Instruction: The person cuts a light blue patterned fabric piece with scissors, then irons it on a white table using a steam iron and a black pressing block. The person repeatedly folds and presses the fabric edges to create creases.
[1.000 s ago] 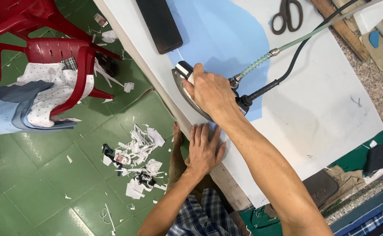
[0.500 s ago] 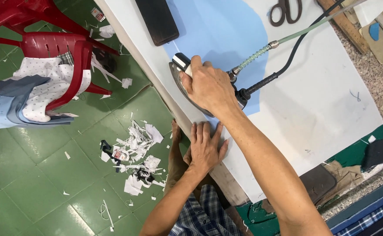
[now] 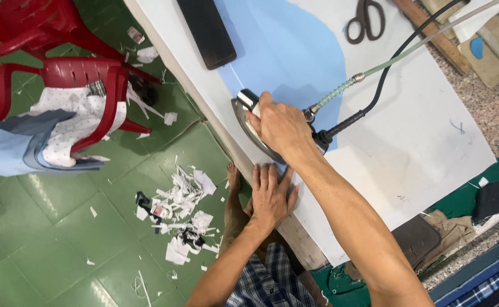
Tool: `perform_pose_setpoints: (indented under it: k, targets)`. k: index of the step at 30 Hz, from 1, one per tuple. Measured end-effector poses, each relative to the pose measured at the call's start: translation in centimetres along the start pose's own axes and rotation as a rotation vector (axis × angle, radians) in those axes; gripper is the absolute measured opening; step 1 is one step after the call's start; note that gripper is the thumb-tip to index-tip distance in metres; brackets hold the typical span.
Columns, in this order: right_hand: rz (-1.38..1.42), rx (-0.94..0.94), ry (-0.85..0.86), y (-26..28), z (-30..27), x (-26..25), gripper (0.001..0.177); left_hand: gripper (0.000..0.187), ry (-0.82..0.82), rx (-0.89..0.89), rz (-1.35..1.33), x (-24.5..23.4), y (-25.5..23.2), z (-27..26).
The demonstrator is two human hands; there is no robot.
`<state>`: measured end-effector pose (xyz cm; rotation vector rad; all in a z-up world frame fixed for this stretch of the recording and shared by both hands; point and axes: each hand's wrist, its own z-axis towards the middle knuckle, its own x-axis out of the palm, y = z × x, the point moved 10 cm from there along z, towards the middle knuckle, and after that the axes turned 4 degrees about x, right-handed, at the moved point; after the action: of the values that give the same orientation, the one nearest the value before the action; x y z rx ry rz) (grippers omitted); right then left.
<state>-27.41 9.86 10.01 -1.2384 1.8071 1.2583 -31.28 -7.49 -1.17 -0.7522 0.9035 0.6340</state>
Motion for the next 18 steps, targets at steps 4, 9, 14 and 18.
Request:
perform_pose_setpoints:
  k: [4,9,14,18]
  targets:
    - [-0.022,0.007,0.009,-0.4,-1.1,0.0,0.039,0.049,-0.073,0.089,-0.095,-2.3,-1.6,-0.8]
    - [-0.035,0.038,0.015,-0.8,-2.9,0.1,0.038,0.043,-0.099,0.125,-0.127,-1.9,0.8,-6.0]
    - [-0.014,0.055,0.002,-1.3,-4.4,0.3,0.039,0.045,-0.120,0.135,-0.076,-4.5,5.8,-5.1]
    - [-0.023,0.100,0.025,-1.8,-5.6,0.7,0.041,0.042,-0.151,0.086,-0.075,-6.4,10.3,-3.2]
